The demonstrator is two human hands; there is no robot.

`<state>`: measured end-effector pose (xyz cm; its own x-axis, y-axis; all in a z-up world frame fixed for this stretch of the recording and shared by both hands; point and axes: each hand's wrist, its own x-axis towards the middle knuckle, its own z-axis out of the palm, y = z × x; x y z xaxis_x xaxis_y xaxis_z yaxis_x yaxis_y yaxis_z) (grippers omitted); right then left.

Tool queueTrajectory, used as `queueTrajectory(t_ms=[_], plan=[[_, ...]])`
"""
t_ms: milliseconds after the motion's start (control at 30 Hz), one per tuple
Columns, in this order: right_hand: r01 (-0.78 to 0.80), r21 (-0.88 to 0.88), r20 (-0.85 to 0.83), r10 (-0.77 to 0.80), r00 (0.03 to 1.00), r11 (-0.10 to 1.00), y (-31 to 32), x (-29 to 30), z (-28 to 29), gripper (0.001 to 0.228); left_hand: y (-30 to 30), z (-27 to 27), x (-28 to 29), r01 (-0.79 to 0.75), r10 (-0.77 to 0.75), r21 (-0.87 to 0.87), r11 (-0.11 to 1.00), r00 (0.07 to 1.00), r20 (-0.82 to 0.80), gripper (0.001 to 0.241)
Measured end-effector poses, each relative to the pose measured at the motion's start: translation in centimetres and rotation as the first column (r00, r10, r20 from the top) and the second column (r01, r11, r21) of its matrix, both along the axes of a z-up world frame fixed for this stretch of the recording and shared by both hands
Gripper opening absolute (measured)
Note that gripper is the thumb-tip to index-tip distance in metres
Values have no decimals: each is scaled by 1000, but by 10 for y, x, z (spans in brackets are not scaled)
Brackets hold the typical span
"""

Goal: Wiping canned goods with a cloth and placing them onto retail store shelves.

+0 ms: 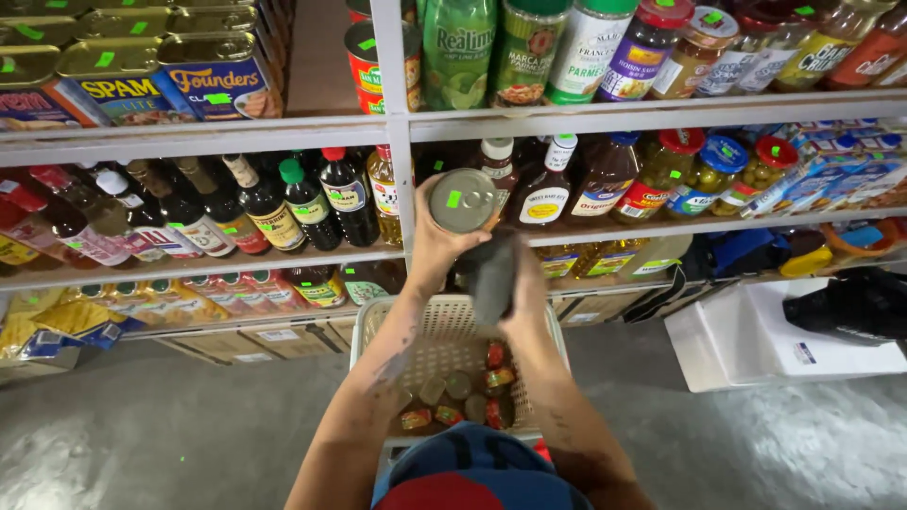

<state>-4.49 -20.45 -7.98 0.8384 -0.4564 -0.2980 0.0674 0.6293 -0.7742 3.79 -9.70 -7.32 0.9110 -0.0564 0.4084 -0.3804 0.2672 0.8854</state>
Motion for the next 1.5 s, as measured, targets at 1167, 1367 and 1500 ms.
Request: queueTrajectory(t_ms=[1167, 1367, 1500], plan=[[446, -796, 478, -26, 878, 409, -22, 49, -24, 41, -29, -9, -34, 292, -438, -475, 830, 869, -231, 55], [506, -577, 505, -207, 838, 641, -14, 77, -20, 41, -17, 102, -89, 219, -432, -409, 886, 713, -552, 116], [435, -606, 369, -249, 895, 666, -6, 74, -30, 53, -16, 99, -81, 206, -459, -449, 870, 671, -583, 120]])
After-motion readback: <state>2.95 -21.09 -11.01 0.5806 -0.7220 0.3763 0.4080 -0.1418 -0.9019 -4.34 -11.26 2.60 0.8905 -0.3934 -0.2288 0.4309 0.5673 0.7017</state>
